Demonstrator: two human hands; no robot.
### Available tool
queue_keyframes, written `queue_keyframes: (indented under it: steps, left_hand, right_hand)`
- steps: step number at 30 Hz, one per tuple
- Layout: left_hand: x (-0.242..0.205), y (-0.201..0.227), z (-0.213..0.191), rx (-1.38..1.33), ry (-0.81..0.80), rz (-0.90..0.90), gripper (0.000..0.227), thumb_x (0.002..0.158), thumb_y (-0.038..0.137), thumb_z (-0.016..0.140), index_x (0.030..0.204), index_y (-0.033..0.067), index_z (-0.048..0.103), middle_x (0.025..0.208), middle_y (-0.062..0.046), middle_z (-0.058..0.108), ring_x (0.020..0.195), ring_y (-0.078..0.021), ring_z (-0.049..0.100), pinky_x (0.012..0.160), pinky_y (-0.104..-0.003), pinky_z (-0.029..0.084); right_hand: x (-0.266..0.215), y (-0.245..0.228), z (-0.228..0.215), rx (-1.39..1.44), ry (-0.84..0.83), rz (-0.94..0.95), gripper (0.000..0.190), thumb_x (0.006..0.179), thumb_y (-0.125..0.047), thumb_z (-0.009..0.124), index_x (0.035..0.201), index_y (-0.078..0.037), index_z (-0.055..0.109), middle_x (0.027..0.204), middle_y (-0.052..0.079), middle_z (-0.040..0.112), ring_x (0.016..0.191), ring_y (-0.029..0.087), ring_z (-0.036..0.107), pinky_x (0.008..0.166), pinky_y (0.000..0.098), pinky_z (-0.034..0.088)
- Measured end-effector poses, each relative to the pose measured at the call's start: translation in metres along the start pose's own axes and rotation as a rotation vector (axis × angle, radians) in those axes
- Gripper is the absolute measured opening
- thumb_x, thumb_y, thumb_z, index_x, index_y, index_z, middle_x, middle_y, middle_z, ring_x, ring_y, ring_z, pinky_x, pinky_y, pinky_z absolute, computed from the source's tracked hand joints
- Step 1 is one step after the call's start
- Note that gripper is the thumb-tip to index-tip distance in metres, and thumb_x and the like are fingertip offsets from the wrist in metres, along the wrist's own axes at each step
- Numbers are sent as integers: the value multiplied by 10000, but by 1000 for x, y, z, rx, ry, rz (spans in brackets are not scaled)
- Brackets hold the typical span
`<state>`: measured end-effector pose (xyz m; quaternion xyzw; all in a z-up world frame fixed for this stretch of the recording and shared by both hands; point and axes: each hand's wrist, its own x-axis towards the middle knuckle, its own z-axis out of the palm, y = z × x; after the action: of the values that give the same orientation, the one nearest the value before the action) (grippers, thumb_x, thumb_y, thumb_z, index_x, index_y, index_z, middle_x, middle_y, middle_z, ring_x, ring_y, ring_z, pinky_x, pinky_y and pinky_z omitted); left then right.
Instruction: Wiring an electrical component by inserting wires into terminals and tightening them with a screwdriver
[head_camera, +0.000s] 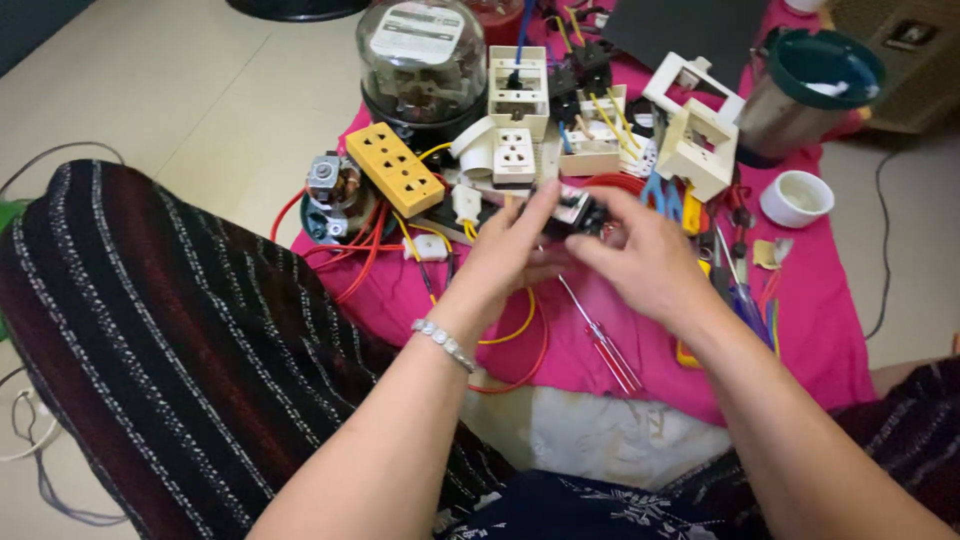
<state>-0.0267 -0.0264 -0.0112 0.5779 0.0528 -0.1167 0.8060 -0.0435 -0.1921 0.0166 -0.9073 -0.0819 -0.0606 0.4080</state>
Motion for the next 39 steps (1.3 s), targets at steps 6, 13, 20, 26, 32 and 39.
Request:
queue_keyframes:
  steps: [6, 13, 20, 26, 32, 39]
  left_hand:
    - [-5, 8, -3, -179, -17, -134, 809, 812, 537, 769, 1358, 1, 505, 1060, -141, 649, 855, -205, 747, 767, -284, 648]
    - [-5, 20, -19, -485, 147, -106, 658, 865, 368, 789, 1300, -10, 472, 1090, -151, 616, 916, -187, 721, 793, -211, 639]
    - [-4, 20, -26, -715, 128, -93, 617, 882, 297, 787, 1303, 11, 439, 1182, -181, 529, 1072, -287, 693, 902, -297, 643]
    - [-3, 20, -24, -721, 140, -18, 572, 898, 279, 741, 1301, -2, 448, 1213, -196, 521, 1150, -344, 667, 972, -338, 608]
    - [3, 15, -21, -727, 94, 59, 483, 899, 221, 700, 1284, -6, 517, 1247, -223, 591, 1160, -351, 658, 994, -357, 584]
    - [23, -3, -30, -952, 53, 36, 468, 1036, 246, 501, 1390, -57, 460, 1350, -267, 539, 1187, -407, 626, 1029, -428, 568]
  right_hand:
    - [-26, -5, -17, -177, -28, 70, 742, 780, -322, 822, 1449, -152, 549, 1232, 217, 640, 983, 365, 727, 902, 537, 553]
    - [-69, 13, 8, -542, -291, 175, 487, 819, -314, 781, 1224, -63, 681, 1112, 242, 705, 1080, 460, 703, 947, 563, 543]
    - [-54, 51, 5, -391, -264, 249, 303, 875, -311, 642, 1091, -142, 770, 978, 174, 779, 1035, 397, 731, 896, 527, 552]
    - [-55, 19, -40, -158, -168, 465, 381, 847, -379, 539, 1065, -208, 801, 768, 92, 799, 728, 266, 766, 728, 431, 571]
    - [-87, -8, -56, 273, 24, 365, 327, 908, -127, 618, 1210, -48, 718, 681, 115, 624, 480, 184, 514, 438, 314, 383]
    - [-104, -61, -50, 258, -32, 448, 401, 870, -86, 685, 1255, -110, 791, 949, 54, 790, 770, 140, 723, 679, 252, 547]
